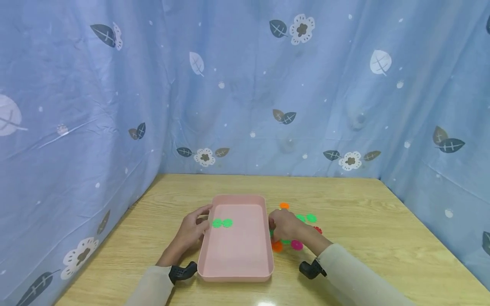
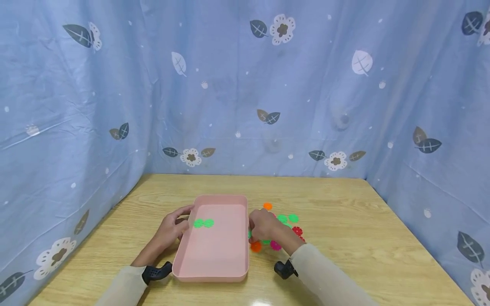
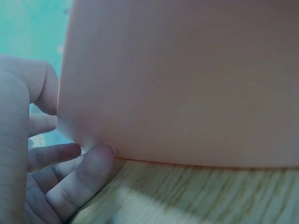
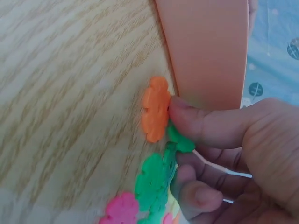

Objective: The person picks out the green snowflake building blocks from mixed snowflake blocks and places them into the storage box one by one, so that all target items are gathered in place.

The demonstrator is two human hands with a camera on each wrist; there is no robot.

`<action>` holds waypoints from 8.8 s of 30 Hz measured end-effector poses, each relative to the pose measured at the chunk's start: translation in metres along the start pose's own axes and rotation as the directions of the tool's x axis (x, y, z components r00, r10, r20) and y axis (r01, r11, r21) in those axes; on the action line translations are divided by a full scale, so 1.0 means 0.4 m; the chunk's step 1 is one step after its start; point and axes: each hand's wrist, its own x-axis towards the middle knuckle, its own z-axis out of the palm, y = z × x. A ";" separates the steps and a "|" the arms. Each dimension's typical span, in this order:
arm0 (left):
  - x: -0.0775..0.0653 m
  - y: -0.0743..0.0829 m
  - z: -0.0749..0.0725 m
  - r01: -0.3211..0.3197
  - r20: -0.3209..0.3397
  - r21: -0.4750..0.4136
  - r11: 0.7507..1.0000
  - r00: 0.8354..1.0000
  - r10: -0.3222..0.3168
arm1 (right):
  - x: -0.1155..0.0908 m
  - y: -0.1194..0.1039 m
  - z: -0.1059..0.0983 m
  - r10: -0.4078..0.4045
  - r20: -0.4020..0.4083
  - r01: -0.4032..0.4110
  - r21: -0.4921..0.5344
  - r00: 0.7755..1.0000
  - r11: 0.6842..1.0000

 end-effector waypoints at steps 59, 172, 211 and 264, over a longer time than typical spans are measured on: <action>0.007 -0.003 0.008 -0.019 -0.005 0.003 1.000 1.000 0.019 | 0.176 -0.128 0.005 0.186 -0.153 -0.129 0.321 0.971 0.938; -0.002 -0.007 0.008 0.009 -0.044 0.003 1.000 0.999 -0.009 | 0.024 0.021 -0.031 0.165 0.016 -0.163 -0.087 0.986 0.983; -0.006 -0.008 0.007 -0.022 -0.044 -0.026 0.999 0.999 0.021 | 0.074 -0.049 -0.106 0.088 -0.178 -0.066 0.129 0.980 0.989; 0.005 -0.013 0.003 0.006 -0.052 0.011 1.000 0.999 -0.005 | 0.196 -0.149 0.057 0.251 -0.131 -0.260 -0.056 0.959 0.964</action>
